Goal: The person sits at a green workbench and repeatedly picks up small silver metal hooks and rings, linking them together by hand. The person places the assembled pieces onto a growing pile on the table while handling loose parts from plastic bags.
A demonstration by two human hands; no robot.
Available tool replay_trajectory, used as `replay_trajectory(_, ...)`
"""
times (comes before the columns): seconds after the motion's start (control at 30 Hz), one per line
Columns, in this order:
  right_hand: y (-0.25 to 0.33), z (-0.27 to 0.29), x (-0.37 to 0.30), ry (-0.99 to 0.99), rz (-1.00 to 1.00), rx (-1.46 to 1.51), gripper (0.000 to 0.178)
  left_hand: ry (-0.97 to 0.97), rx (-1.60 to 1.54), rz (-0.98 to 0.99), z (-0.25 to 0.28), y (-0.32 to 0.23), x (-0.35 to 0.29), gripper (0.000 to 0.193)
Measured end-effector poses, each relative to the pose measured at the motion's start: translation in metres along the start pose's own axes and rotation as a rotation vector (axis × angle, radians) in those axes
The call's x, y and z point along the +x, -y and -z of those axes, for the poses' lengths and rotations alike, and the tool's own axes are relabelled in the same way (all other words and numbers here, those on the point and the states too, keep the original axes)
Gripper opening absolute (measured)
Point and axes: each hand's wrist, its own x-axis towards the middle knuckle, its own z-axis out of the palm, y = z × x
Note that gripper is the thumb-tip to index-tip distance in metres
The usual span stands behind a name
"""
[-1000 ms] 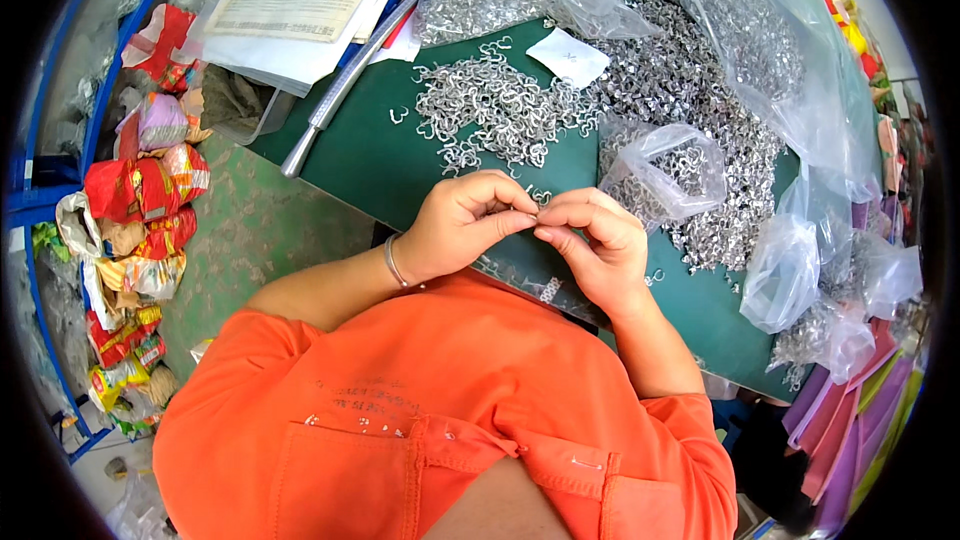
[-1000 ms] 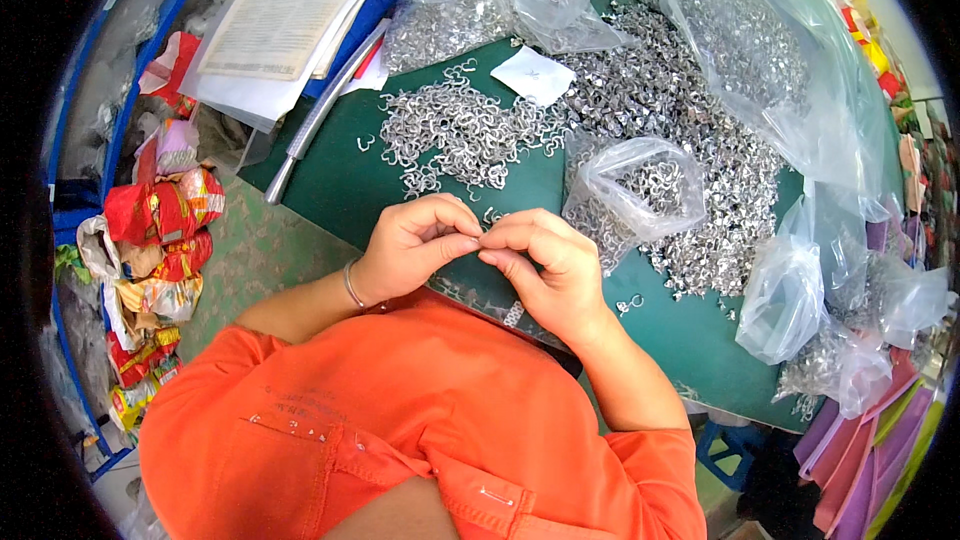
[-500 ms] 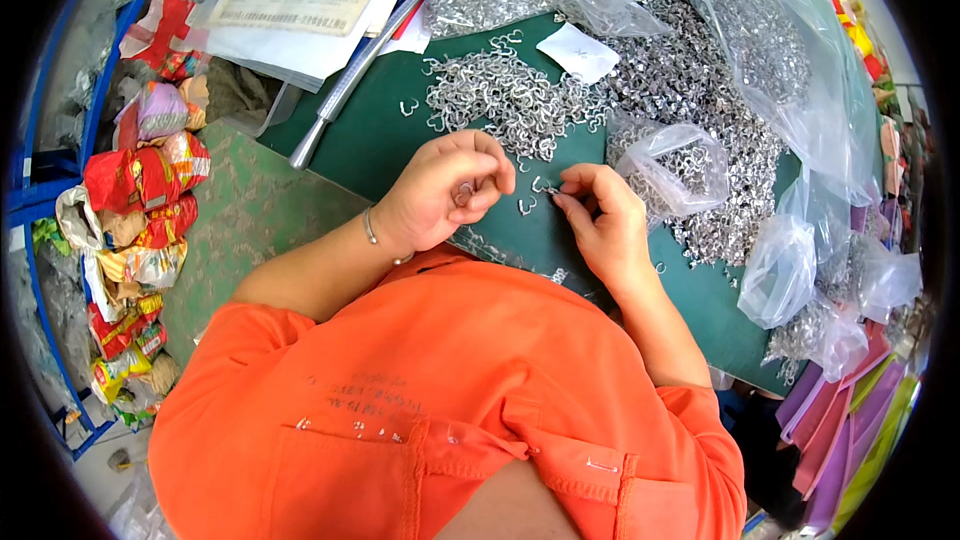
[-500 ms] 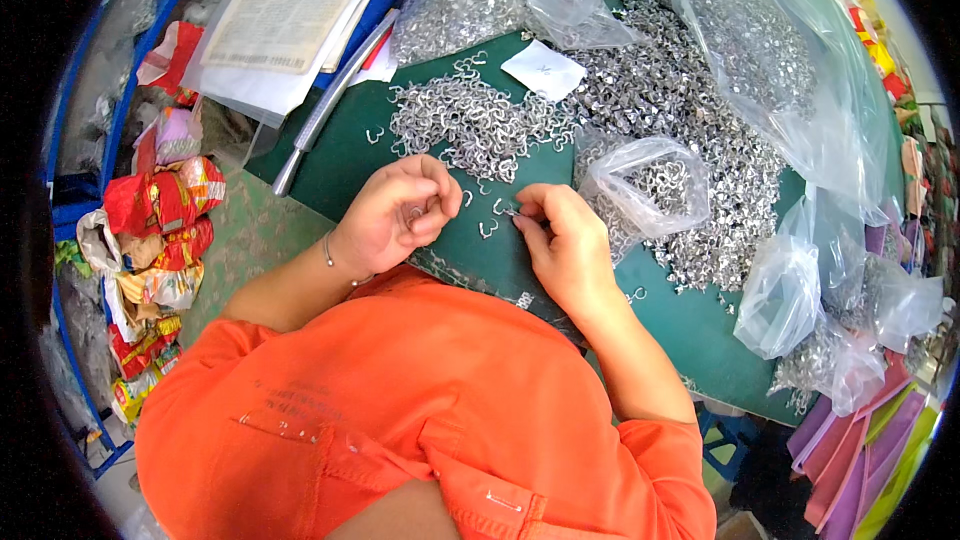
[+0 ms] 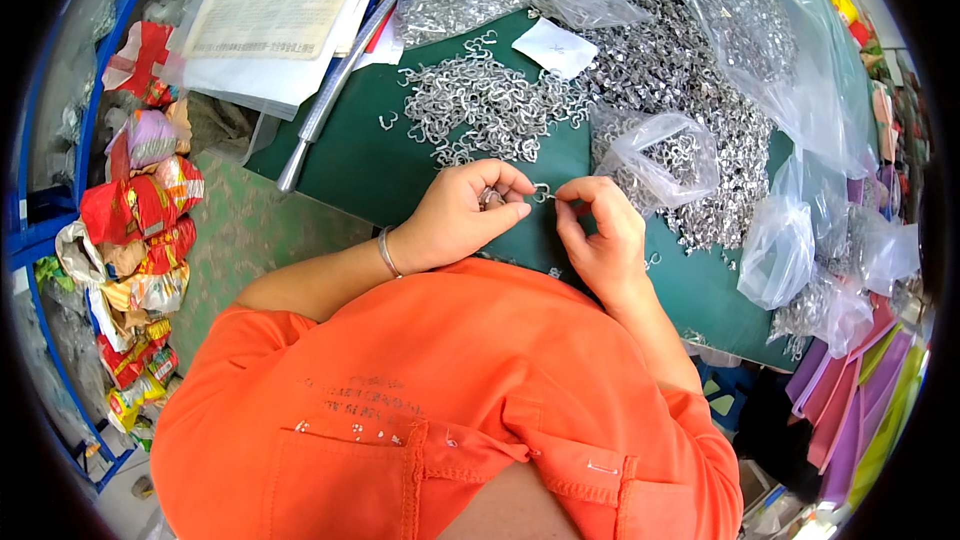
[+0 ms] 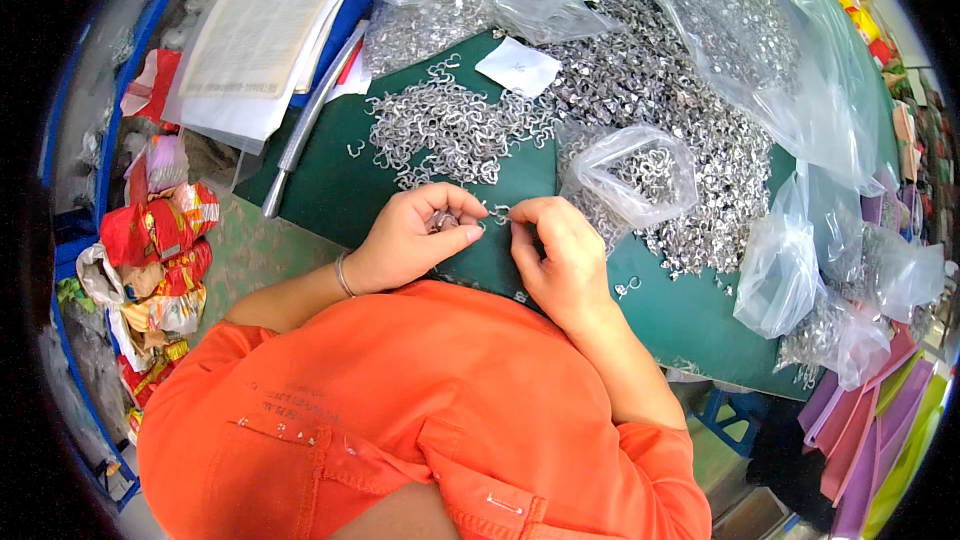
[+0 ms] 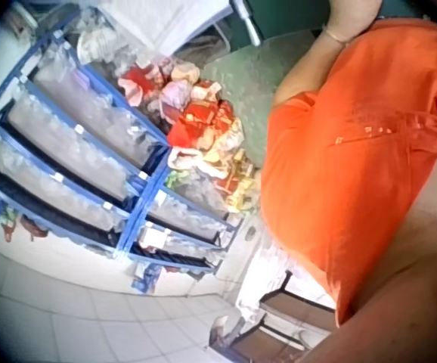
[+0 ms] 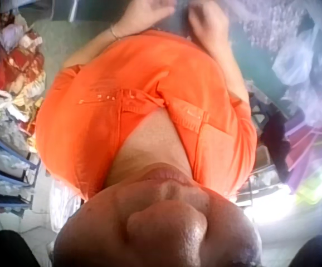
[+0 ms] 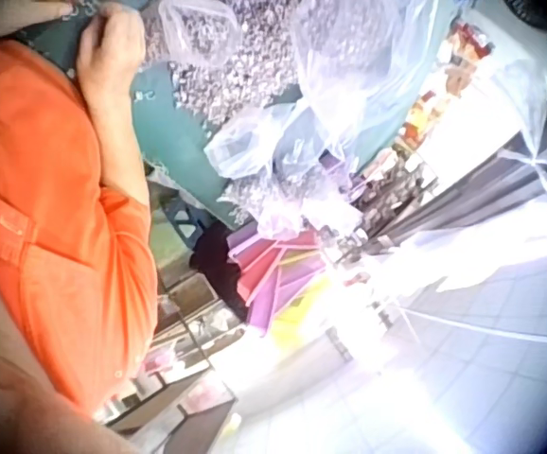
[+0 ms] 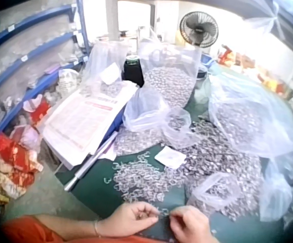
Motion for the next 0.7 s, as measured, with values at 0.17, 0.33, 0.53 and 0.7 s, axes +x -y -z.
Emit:
replay_trajectory(0.17, 0.009, 0.000, -0.004, -0.014, -0.070, 0.132, 0.029, 0.016, 0.093, -0.160, -0.002, 0.003, 0.005, 0.011)
replay_trajectory(0.33, 0.003, -0.001, -0.013, -0.092, -0.133, 0.324, 0.033, 0.018, 0.196, -0.365, -0.002, 0.000, 0.009, 0.010)
replay_trajectory(0.53, 0.002, -0.001, -0.013, -0.115, -0.182, 0.513, 0.036, -0.023, 0.165, -0.543, -0.002, 0.004, 0.015, 0.009)
replay_trajectory(0.7, 0.004, 0.009, -0.002, -0.070, 0.036, 0.360, 0.029, 0.007, 0.156, -0.486, -0.002, -0.002, 0.012, 0.012)
